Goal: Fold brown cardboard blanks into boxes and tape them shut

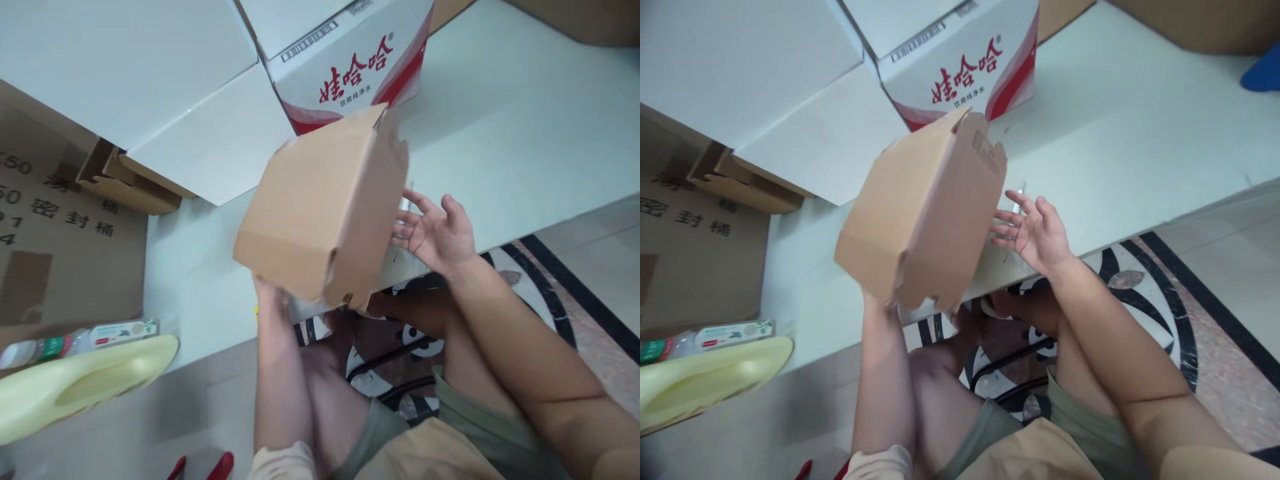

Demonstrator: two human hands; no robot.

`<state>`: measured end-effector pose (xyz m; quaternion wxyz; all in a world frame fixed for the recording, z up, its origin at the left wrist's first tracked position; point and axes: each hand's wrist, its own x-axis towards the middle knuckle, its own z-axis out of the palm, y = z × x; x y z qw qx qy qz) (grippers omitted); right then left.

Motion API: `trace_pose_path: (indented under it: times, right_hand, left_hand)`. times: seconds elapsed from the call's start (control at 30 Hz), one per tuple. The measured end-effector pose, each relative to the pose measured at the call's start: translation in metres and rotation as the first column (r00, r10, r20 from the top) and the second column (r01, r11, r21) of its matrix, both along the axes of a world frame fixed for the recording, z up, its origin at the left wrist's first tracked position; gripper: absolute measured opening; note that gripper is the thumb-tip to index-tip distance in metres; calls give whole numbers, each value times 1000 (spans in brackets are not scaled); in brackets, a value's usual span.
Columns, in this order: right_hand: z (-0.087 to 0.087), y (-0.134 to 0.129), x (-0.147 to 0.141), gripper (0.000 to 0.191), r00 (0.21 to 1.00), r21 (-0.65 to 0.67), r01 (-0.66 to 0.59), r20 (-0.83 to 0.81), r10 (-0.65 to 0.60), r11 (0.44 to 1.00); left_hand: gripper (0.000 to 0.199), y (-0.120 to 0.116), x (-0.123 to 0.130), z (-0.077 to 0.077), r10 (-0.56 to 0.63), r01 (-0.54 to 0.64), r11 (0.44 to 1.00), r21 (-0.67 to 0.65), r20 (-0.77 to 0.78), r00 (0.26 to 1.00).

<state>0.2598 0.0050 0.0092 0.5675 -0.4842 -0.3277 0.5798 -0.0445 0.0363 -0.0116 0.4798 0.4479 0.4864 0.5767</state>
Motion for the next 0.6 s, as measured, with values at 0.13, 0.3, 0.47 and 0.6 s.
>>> trace_pose_path:
  times: [0.13, 0.3, 0.47, 0.6]
  right_hand:
    - [-7, -2, -2, 74, 992, 1, -93, -87, 92, 996]
    - [-21, 0, 3, 51, 996, -178, -45, -86, 30, 983]
    - [-13, -1, 8, 29, 979, -274, 105, -139, -147, 956]
    - [8, -5, 11, 26, 944, -212, 235, -184, -275, 949]
  left_hand:
    - [26, 11, -7, -9, 135, -133, 991, 30, -72, 988]
    - [36, 5, -10, 3, -71, 89, 995, 45, -315, 946]
    - [41, 7, -6, 14, 140, -155, 979, 131, 113, 984]
    - [40, 12, 0, 21, 265, -279, 960, 4, 306, 914]
